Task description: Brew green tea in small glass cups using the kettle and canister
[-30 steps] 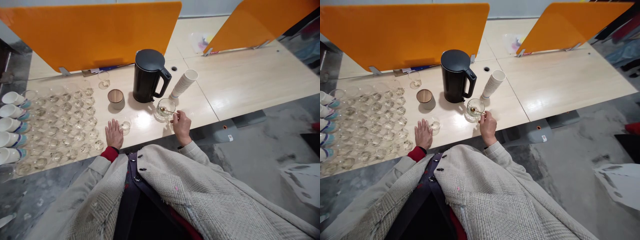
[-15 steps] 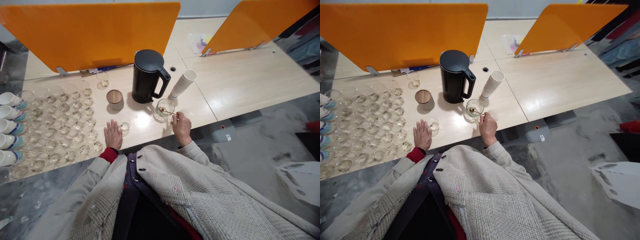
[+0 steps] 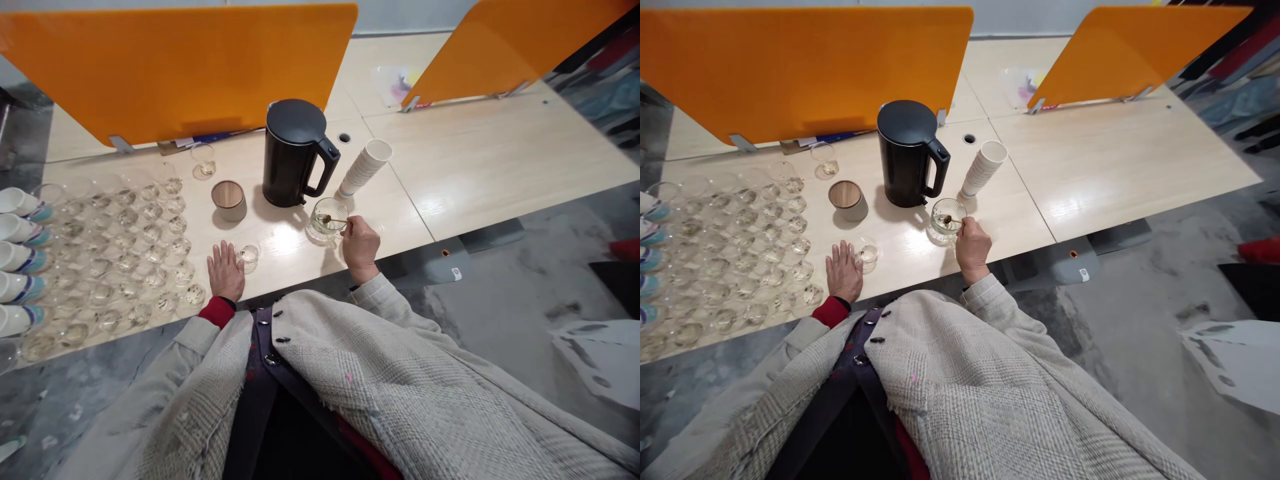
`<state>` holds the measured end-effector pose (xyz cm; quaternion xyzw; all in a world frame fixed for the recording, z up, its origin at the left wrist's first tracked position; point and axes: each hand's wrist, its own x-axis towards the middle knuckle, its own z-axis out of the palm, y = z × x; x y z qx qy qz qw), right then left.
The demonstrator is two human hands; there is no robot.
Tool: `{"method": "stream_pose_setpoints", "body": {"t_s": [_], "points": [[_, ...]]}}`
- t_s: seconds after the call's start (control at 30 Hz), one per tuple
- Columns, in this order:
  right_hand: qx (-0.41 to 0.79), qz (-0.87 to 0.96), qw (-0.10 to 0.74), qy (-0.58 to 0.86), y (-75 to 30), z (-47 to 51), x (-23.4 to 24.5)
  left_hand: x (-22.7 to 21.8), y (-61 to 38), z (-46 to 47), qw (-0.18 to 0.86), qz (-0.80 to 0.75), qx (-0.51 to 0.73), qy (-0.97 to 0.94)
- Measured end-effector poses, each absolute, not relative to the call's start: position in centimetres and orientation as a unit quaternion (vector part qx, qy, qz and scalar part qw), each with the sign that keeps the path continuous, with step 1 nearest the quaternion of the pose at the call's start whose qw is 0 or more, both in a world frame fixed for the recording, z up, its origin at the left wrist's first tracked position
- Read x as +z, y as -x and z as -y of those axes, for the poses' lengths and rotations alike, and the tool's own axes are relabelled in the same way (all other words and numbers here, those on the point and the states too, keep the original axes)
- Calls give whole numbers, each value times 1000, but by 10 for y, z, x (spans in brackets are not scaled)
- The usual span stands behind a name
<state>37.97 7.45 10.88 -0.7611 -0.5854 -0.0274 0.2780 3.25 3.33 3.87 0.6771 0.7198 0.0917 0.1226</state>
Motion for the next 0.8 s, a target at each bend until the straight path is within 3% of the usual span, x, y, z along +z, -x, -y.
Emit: {"method": "stream_pose_setpoints", "body": {"t_s": [0.2,0.57,0.8], "points": [[-15,613,289,735,-376,-71,108,38,-32,-34,122,-719,91,-678],[213,430,563,673,-380,-61,124,37,-32,-33,121,-720,98,-676],[304,316,633,639,-383,-60,128,38,-33,-33,123,-718,98,-678]]}}
